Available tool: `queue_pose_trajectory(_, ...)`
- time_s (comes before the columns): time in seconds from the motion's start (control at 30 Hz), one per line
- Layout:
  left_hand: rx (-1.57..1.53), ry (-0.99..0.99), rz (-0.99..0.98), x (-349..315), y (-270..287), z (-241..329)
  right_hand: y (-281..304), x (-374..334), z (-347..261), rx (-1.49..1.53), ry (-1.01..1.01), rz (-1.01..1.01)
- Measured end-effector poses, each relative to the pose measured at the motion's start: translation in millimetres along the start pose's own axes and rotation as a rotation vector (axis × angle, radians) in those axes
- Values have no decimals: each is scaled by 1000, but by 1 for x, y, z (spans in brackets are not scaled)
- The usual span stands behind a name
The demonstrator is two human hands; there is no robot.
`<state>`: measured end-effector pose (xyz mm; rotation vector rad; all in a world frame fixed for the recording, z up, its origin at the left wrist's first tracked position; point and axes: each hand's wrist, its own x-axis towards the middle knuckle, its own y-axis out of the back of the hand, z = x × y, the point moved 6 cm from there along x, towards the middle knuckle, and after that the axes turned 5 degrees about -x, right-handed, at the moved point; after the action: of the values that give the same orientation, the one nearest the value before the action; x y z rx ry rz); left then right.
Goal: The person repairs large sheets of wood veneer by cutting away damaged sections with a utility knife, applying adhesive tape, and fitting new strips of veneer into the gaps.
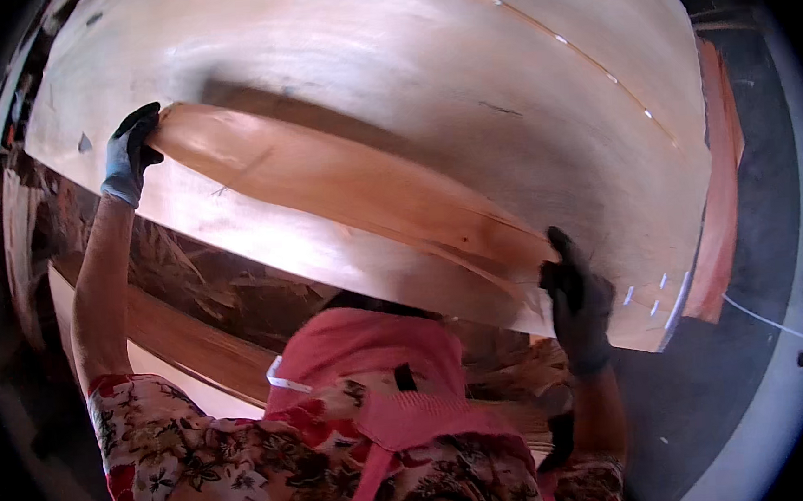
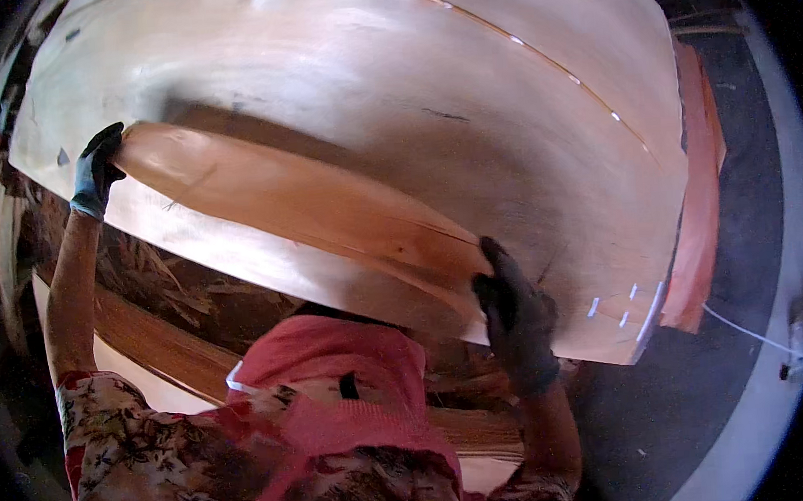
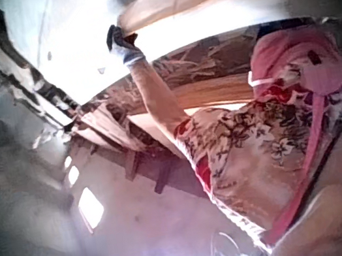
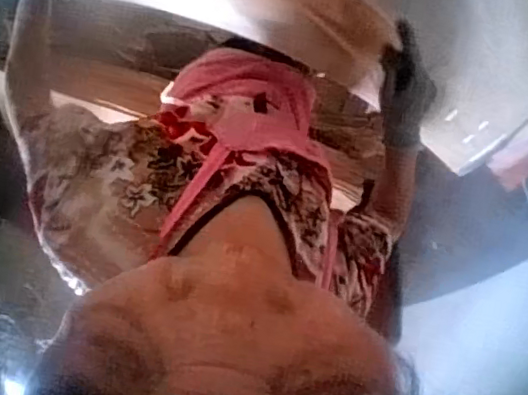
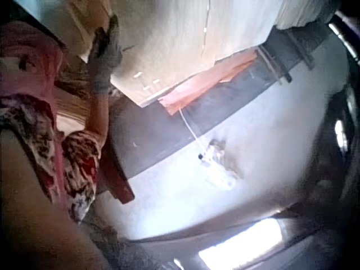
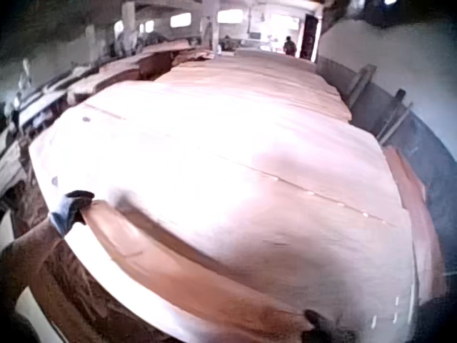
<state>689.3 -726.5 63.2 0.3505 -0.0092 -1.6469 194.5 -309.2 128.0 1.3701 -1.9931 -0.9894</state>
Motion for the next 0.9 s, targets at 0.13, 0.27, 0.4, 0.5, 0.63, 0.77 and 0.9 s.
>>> queue_pose_trajectory(0.13,-105,52,-199,-26,3,-41,-51,26,-24,0,91,-102)
queue_pose_trajectory(0.27,-151,120,-131,-42,17,-92,-103,52,-16,-307,13,-157)
queue_pose_trajectory(0.4,-197,214,-55,-57,25,-114,-127,49,10,-520,18,-176)
queue_pose_trajectory(0.5,-50,120,117,-63,46,-103,-135,45,4,-589,118,-96)
queue_pose_trajectory(0.63,823,-444,26,-86,-20,-20,-134,44,-13,-445,140,4)
queue_pose_trajectory(0.77,1019,-623,-224,-79,-86,-5,-120,37,-32,-350,171,33)
queue_pose_trajectory(0.9,1189,-514,-452,-77,-101,-1,-102,32,-50,-360,298,69)
